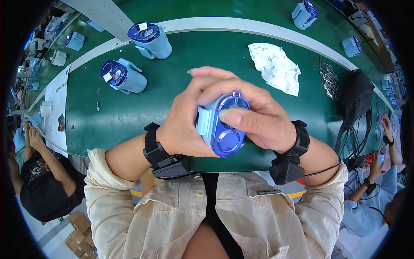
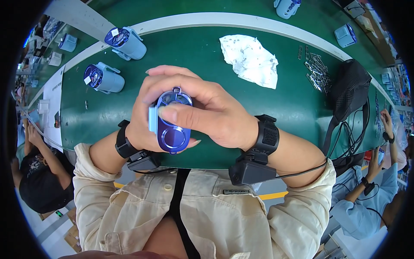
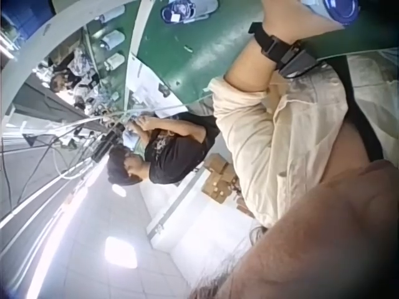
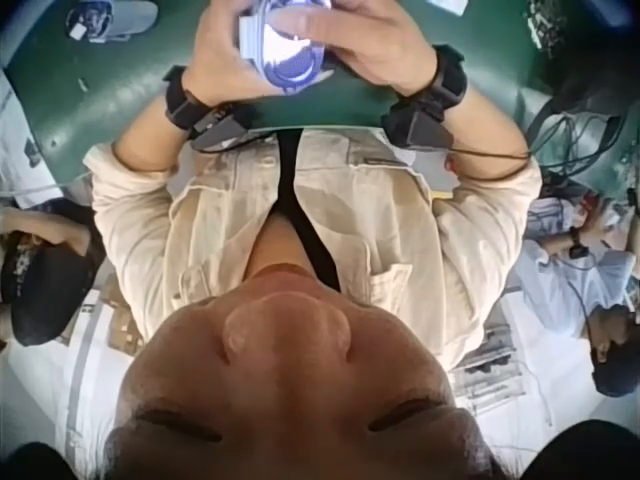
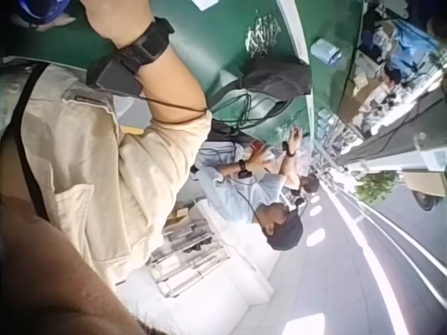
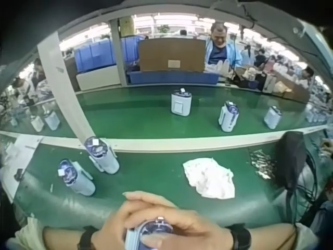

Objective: The person picks up a blue device from the conveyor belt, peels a small white sticker from a sheet, and presses it onto the device's top surface. After pressing the sticker down, the person places the device back onto the belt and repeats the process.

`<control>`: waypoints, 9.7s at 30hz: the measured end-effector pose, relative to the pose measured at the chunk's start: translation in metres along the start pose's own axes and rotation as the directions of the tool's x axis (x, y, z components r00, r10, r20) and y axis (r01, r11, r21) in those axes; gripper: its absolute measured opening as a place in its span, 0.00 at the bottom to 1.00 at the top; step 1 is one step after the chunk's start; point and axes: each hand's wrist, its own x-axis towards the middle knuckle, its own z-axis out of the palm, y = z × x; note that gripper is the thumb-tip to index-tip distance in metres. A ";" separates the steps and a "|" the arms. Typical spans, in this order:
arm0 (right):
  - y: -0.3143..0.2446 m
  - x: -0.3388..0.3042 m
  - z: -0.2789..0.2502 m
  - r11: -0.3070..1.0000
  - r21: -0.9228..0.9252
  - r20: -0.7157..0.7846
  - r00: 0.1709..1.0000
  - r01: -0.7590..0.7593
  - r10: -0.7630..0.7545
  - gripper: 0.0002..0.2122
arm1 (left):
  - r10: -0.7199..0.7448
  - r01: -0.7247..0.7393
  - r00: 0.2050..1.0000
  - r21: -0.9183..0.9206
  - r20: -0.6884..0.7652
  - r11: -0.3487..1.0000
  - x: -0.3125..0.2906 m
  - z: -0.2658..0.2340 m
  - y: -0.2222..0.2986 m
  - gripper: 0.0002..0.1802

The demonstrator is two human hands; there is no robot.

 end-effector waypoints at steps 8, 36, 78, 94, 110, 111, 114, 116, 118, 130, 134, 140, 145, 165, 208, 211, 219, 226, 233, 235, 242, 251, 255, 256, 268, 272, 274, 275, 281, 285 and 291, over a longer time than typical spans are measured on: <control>-0.005 -0.003 0.007 0.996 -0.057 -0.129 0.989 -0.074 0.066 0.17 | -0.090 0.085 0.996 -0.214 -0.014 0.973 0.000 0.006 -0.008 0.48; -0.017 0.015 0.008 0.998 0.014 -0.119 0.991 -0.054 0.055 0.18 | -0.025 0.009 0.994 -0.143 -0.109 0.990 0.000 0.002 -0.016 0.50; -0.094 0.036 0.003 0.630 -0.775 0.096 0.974 -0.057 0.206 0.40 | -0.006 0.057 0.997 -0.680 0.077 0.731 0.008 -0.007 -0.004 0.60; -0.096 0.016 -0.001 0.627 -0.722 0.378 0.926 0.295 0.000 0.11 | -0.038 0.413 0.837 -0.584 0.545 0.699 -0.001 -0.012 0.000 0.43; -0.043 0.010 0.027 0.851 -0.467 -0.503 0.864 -0.239 -0.033 0.05 | -0.130 0.138 0.972 0.027 -0.195 0.990 -0.007 0.003 0.006 0.46; -0.038 0.009 0.026 0.820 -0.546 -0.473 0.871 -0.175 -0.130 0.05 | -0.136 0.145 0.969 0.030 -0.206 0.989 -0.007 0.004 0.006 0.47; -0.028 0.008 0.025 0.724 -0.688 -0.388 0.867 -0.047 -0.313 0.05 | -0.145 0.155 0.964 0.028 -0.224 0.987 -0.009 0.005 0.006 0.47; -0.024 0.007 0.026 0.647 -0.762 -0.337 0.843 0.017 -0.419 0.06 | -0.151 0.159 0.962 0.017 -0.227 0.987 -0.009 0.006 0.005 0.47; -0.020 0.007 0.026 0.605 -0.795 -0.309 0.828 0.044 -0.467 0.06 | -0.163 0.169 0.957 0.004 -0.239 0.986 -0.010 0.009 0.005 0.47; -0.004 0.019 0.023 0.954 -0.291 -0.512 0.830 0.073 -0.220 0.05 | -0.245 0.261 0.938 0.036 -0.247 0.965 -0.005 0.010 0.003 0.44; -0.012 0.018 0.003 0.969 -0.206 -0.263 0.961 -0.138 0.081 0.11 | -0.156 0.163 0.958 0.011 -0.239 0.986 -0.006 0.013 -0.002 0.45; -0.011 0.013 -0.011 0.977 -0.209 -0.109 0.994 -0.042 0.020 0.13 | -0.165 0.154 0.976 -0.083 -0.144 0.985 -0.005 0.008 -0.005 0.46; -0.020 0.015 -0.009 0.912 -0.410 -0.018 0.999 0.023 -0.034 0.13 | -0.074 0.075 0.980 -0.001 -0.182 0.997 -0.006 0.007 -0.002 0.45; -0.008 0.008 0.008 0.992 -0.124 -0.155 0.987 0.013 -0.032 0.13 | -0.069 0.077 0.987 0.048 -0.148 0.996 -0.010 0.009 -0.003 0.48; -0.052 0.013 0.008 0.192 -0.969 0.083 0.937 0.155 -0.339 0.11 | 0.164 -0.071 0.962 0.379 -0.218 0.923 0.003 0.002 -0.005 0.45; -0.050 0.010 0.010 0.205 -0.973 0.030 0.939 0.106 -0.341 0.10 | 0.130 -0.044 0.969 0.369 -0.211 0.928 0.003 0.002 -0.005 0.46; -0.053 0.015 -0.010 0.692 -0.722 -0.074 0.992 0.018 -0.103 0.15 | 0.084 -0.047 0.969 0.161 -0.230 0.986 -0.001 0.005 -0.009 0.44; -0.010 0.017 0.005 0.987 -0.024 -0.084 0.984 -0.160 0.158 0.24 | 0.107 -0.075 0.964 0.138 -0.242 0.988 -0.002 0.008 -0.006 0.43; -0.002 0.020 0.005 0.994 0.087 -0.045 0.997 -0.065 0.069 0.27 | 0.146 -0.108 0.957 0.157 -0.252 0.982 -0.005 0.008 -0.013 0.43; -0.004 0.020 0.002 0.995 0.059 -0.033 0.996 -0.080 0.082 0.27 | 0.137 -0.099 0.955 0.155 -0.262 0.983 -0.006 0.010 -0.016 0.43; -0.006 0.018 0.010 0.987 0.093 -0.095 0.986 -0.130 0.139 0.27 | 0.127 -0.110 0.960 0.080 -0.250 0.991 -0.010 0.012 -0.018 0.44; -0.003 0.014 0.008 0.997 -0.041 -0.093 0.993 -0.071 0.067 0.25 | 0.097 -0.088 0.975 0.052 -0.201 0.995 -0.011 0.011 -0.021 0.49; -0.005 0.016 0.012 0.996 -0.050 -0.176 0.982 -0.080 0.070 0.24 | 0.045 -0.031 0.986 0.088 -0.161 0.996 -0.007 0.009 -0.022 0.51; -0.007 0.017 0.013 0.989 0.048 -0.220 0.965 -0.137 0.144 0.24 | 0.018 -0.002 0.988 0.101 -0.154 0.995 -0.007 0.009 -0.022 0.52; -0.039 0.132 -0.182 0.693 -0.708 -0.537 0.740 -0.136 -0.404 0.16 | 0.128 -0.058 0.948 0.238 -0.291 0.970 0.005 0.000 -0.014 0.54; -0.021 0.133 -0.283 0.401 -0.775 -0.631 0.606 -0.488 -0.484 0.17 | 0.219 -0.153 0.934 0.240 -0.283 0.959 0.012 0.002 -0.018 0.52; -0.022 0.166 -0.252 0.222 -0.845 -0.524 0.666 -0.487 -0.532 0.17 | 0.204 -0.125 0.927 0.253 -0.314 0.959 0.004 -0.004 -0.019 0.51; -0.026 0.177 -0.227 0.036 -0.870 -0.423 0.706 -0.492 -0.569 0.18 | 0.186 -0.107 0.927 0.245 -0.327 0.964 -0.001 -0.005 -0.017 0.50; -0.014 0.222 -0.136 0.139 -0.938 -0.347 0.854 -0.318 -0.387 0.38 | 0.180 -0.114 0.920 0.204 -0.348 0.972 0.000 0.005 -0.016 0.44; 0.013 0.234 -0.168 0.120 -0.919 -0.393 0.857 -0.375 -0.332 0.39 | 0.087 -0.075 0.943 0.049 -0.322 0.996 0.002 0.011 -0.015 0.43; -0.021 0.191 -0.159 0.603 -0.762 -0.339 0.939 -0.237 -0.059 0.36 | -0.010 0.049 0.861 0.062 -0.509 0.997 0.003 0.006 -0.009 0.49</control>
